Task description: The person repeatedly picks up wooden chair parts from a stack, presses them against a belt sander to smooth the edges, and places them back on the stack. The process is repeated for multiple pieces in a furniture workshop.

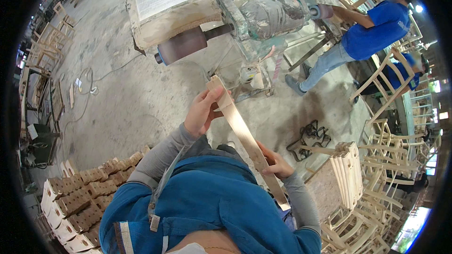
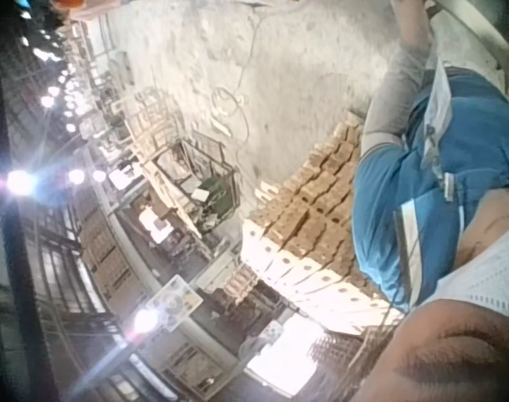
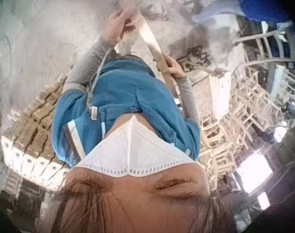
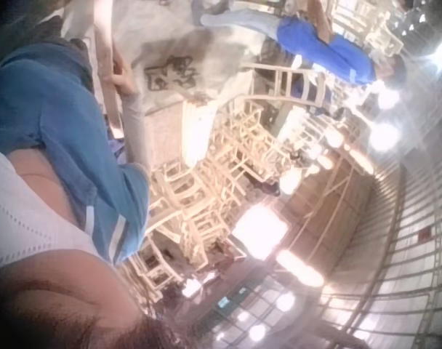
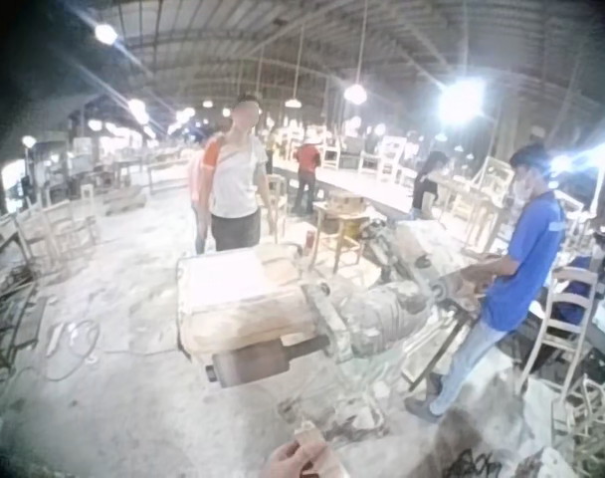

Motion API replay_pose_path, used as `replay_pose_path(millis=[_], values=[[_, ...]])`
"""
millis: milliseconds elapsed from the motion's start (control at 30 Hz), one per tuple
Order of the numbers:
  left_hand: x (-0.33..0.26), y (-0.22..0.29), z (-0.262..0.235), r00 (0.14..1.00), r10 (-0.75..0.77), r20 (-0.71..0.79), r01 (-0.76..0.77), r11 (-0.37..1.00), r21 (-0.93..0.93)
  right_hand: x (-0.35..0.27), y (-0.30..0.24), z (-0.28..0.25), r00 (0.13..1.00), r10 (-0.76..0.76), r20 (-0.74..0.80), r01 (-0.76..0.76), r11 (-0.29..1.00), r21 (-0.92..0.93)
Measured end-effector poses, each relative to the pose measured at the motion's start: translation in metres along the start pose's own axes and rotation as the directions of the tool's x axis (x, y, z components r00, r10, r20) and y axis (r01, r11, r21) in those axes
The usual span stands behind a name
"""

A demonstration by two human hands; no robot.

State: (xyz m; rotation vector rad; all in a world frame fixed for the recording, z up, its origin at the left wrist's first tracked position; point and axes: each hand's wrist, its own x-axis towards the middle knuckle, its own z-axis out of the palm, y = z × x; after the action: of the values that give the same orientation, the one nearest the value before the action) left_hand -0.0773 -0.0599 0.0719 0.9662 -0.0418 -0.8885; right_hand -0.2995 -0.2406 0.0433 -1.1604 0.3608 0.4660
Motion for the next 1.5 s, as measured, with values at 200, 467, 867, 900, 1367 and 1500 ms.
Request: replay_pose_path(millis=[200, 467, 867, 900, 1367, 1500], values=[[0.021, -0.015, -0.033, 0.989, -0.119, -0.084, 0.105, 0.983, -0.152, -0.012, -0.027, 0.013, 0.992, 0.125, 0.002, -0.125, 0.99, -0.064], [0.052, -0.03, -0.094, 0.982, -0.178, -0.069, 0.135, 0.902, -0.41, -0.007, -0.097, 0.047, 0.98, 0.19, -0.053, -0.196, 0.917, -0.348], [0.099, -0.009, -0.151, 0.981, -0.19, 0.032, 0.181, 0.853, -0.489, 0.091, -0.148, 0.078, 0.978, 0.151, -0.141, -0.201, 0.855, -0.479], [0.103, -0.008, -0.153, 0.983, -0.185, 0.007, 0.168, 0.87, -0.464, 0.097, -0.151, 0.08, 0.974, 0.165, -0.153, -0.219, 0.857, -0.467], [0.123, 0.01, -0.172, 0.99, -0.126, 0.061, 0.138, 0.815, -0.563, 0.126, -0.169, 0.093, 0.962, 0.181, -0.204, -0.258, 0.846, -0.467], [0.122, 0.011, -0.17, 0.99, -0.126, 0.056, 0.135, 0.817, -0.561, 0.122, -0.165, 0.092, 0.962, 0.168, -0.214, -0.258, 0.812, -0.524]])
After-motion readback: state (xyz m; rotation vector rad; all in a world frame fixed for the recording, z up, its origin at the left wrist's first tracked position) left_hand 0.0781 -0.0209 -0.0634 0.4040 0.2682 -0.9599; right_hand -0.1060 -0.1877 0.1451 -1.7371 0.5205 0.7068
